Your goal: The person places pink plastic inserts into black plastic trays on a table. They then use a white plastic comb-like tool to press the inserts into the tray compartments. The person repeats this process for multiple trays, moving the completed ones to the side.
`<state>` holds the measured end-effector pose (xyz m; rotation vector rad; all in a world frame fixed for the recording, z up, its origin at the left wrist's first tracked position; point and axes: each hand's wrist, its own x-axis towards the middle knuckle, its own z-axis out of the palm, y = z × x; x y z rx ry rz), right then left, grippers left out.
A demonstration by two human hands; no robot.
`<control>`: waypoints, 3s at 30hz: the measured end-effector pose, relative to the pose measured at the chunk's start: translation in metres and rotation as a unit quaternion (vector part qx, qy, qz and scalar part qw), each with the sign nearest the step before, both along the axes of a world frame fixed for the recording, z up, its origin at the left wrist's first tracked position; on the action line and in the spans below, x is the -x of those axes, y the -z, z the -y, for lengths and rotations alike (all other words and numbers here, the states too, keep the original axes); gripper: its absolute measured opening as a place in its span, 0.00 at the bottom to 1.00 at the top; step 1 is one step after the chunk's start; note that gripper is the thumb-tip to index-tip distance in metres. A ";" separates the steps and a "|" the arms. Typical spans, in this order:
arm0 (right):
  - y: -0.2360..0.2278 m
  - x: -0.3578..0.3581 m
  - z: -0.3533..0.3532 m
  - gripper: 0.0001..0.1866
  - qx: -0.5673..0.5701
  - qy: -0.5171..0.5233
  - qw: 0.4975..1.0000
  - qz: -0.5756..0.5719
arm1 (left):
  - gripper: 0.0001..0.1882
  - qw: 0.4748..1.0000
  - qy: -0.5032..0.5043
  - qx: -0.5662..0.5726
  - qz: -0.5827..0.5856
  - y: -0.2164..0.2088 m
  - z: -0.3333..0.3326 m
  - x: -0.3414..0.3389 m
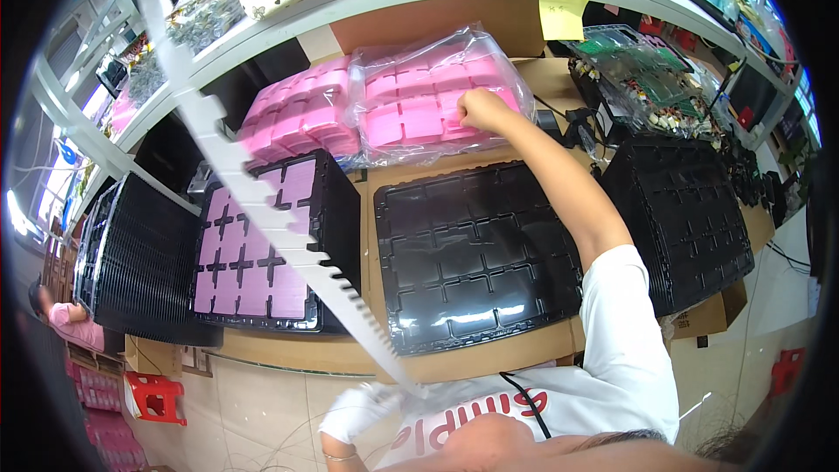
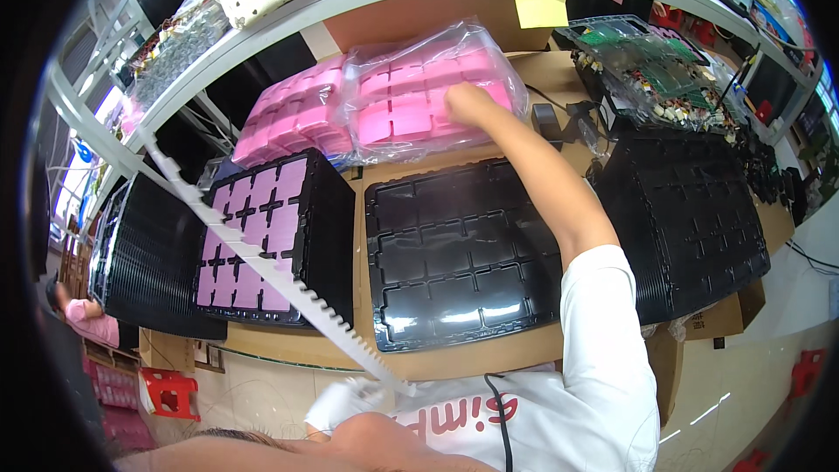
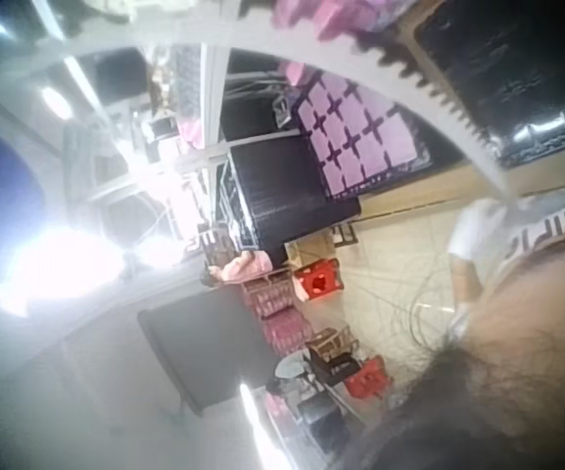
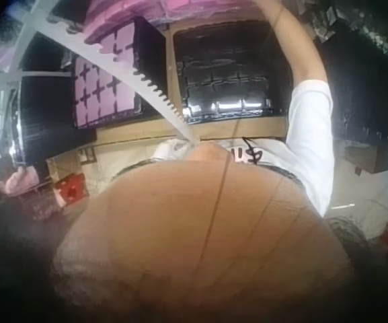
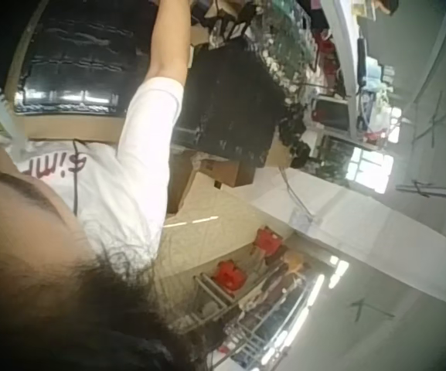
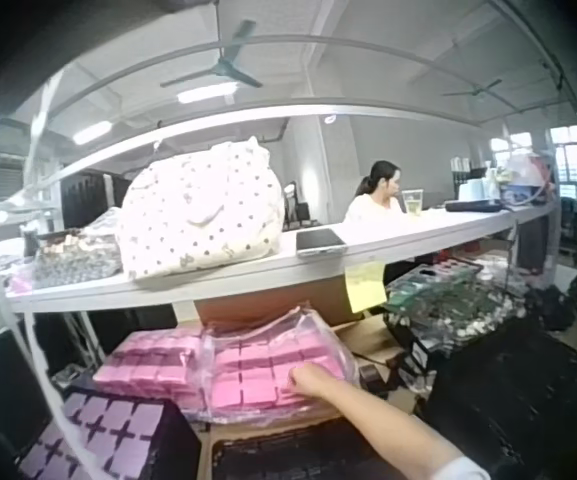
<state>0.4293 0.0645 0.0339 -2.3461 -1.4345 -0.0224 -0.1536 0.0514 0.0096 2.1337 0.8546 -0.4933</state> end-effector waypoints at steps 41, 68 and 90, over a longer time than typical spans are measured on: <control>0.065 0.164 0.240 0.24 -0.377 0.148 0.809 -0.426 | 0.25 0.943 -0.197 -0.051 0.264 0.013 -0.057 -0.184; 0.067 0.236 0.281 0.24 -0.180 0.324 0.927 0.056 | 0.19 0.853 -0.116 -0.405 0.309 0.002 -0.005 -0.141; 0.086 0.121 0.203 0.18 -0.101 0.119 0.982 0.111 | 0.18 0.791 0.112 -0.529 0.285 0.024 -0.079 -0.243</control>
